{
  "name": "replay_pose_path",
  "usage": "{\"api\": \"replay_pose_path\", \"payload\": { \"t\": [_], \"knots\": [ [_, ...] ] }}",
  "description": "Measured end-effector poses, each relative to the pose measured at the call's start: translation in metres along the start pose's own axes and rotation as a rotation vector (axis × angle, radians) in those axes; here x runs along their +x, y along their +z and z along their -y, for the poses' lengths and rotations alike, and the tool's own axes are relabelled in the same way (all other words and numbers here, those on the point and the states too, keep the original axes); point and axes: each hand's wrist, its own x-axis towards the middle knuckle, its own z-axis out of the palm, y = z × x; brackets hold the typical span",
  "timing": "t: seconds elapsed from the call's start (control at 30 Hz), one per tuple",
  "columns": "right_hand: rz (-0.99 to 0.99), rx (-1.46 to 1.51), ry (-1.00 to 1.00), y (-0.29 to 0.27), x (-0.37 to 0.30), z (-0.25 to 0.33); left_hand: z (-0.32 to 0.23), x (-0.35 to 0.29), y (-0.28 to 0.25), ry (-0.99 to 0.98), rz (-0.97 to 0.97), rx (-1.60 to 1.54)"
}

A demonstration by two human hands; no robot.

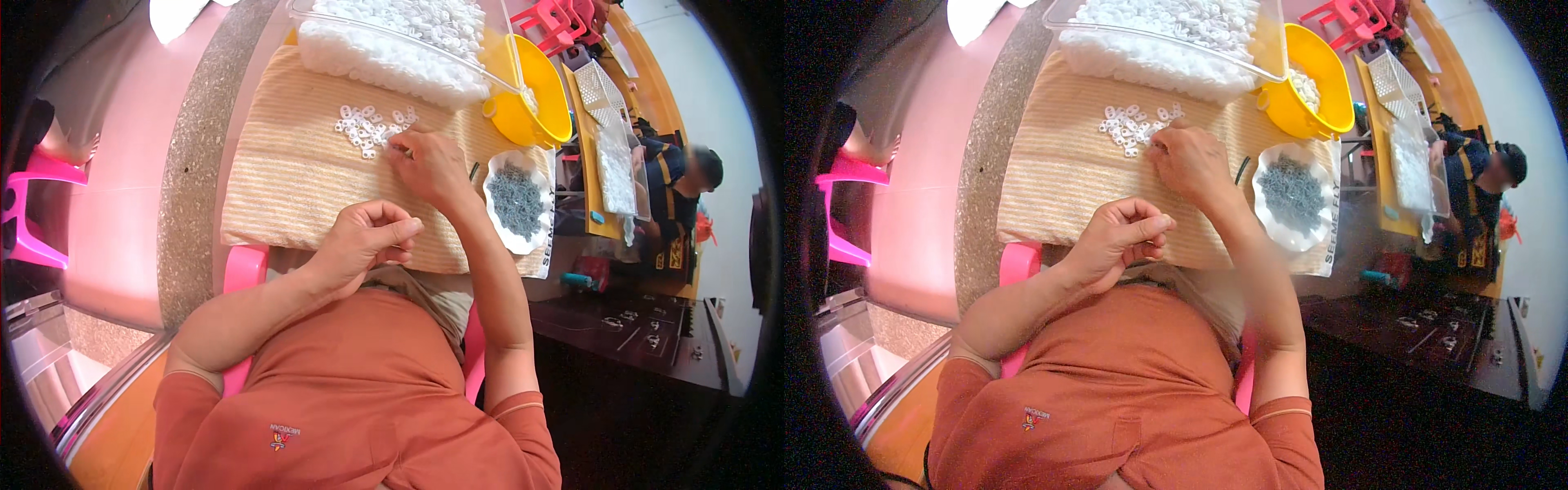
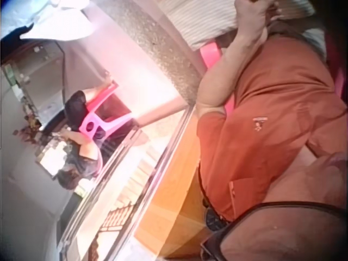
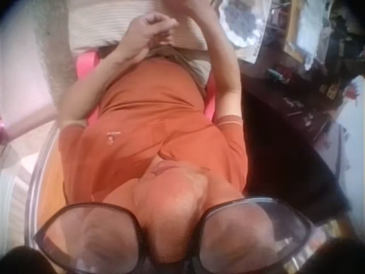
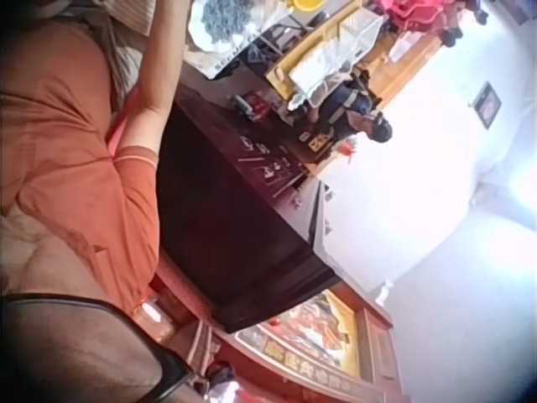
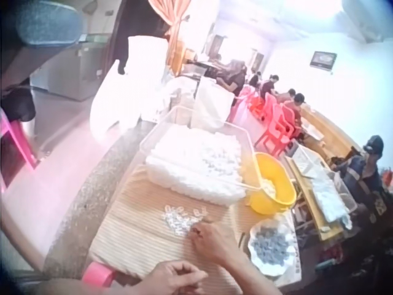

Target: Assembling small white plastic components by hand and using a thin tool at a workbench.

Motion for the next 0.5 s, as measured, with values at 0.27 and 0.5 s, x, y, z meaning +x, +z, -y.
{"api": "replay_pose_path", "payload": {
  "t": [0.27,0.5],
  "knots": [
    [-0.078,0.085,-0.022,0.001,-0.009,-0.004,0.002,0.002,-0.001,-0.005,-0.01,-0.008],
    [-0.104,0.406,0.012,-0.018,-0.035,0.002,-0.003,0.004,-0.001,0.103,-0.147,-0.053]
  ]
}}
